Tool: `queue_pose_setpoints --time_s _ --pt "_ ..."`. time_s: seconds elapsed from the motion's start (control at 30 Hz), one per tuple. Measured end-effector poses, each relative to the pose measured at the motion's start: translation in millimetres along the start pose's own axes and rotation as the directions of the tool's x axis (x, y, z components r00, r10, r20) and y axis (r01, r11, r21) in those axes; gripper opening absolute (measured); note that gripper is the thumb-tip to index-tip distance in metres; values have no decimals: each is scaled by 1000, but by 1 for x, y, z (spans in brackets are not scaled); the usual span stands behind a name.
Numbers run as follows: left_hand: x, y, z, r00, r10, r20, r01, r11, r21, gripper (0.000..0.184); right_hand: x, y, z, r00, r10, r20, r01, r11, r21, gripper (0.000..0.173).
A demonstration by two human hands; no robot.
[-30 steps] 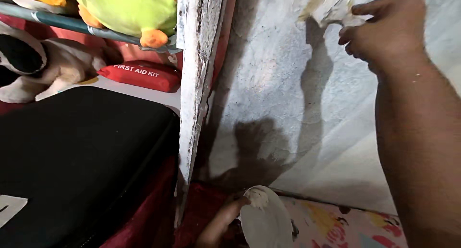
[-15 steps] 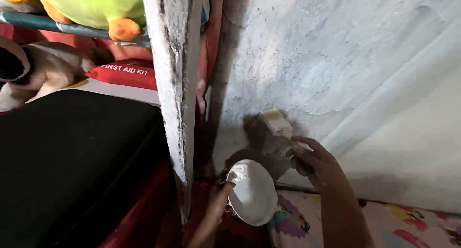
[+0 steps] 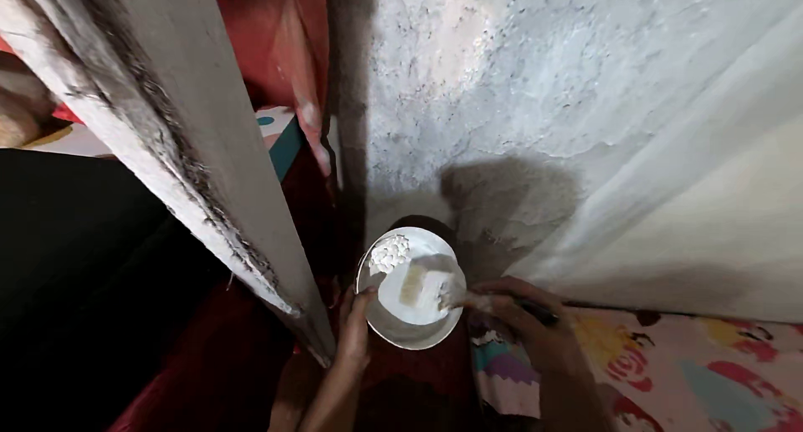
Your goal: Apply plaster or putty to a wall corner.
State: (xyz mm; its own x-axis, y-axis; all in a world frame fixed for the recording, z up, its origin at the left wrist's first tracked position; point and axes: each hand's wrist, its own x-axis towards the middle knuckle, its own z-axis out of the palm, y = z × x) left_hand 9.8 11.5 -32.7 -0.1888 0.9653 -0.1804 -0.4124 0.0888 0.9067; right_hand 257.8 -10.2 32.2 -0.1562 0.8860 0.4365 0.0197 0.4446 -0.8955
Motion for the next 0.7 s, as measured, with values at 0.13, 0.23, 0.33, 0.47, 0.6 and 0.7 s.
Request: queue_pose_setpoints --time_s 0.13,0.23,0.33,0.47,0.6,0.7 --pt "0 1 2 998 16 66 -21 997 78 55 -3 14 5 976 118 181 -107 992 -70 18" --pt "0 2 1 995 13 97 -25 992 122 54 -3 8 -17 971 157 177 -120 972 -203 15" --pt "0 6 0 994 12 111 -30 986 165 54 -6 4 -36 996 75 45 -62 970 -235 14" --pt "-2 4 0 989 -25 142 -7 975 221 49 -6 5 -23 993 -19 119 29 996 -83 18" --pt "-4 3 2 978 -52 200 -4 963 271 42 -5 15 -4 919 98 381 -81 995 -60 20" --pt "-4 11 0 978 -93 186 38 959 280 46 -5 12 -22 951 161 265 -130 983 -132 12"
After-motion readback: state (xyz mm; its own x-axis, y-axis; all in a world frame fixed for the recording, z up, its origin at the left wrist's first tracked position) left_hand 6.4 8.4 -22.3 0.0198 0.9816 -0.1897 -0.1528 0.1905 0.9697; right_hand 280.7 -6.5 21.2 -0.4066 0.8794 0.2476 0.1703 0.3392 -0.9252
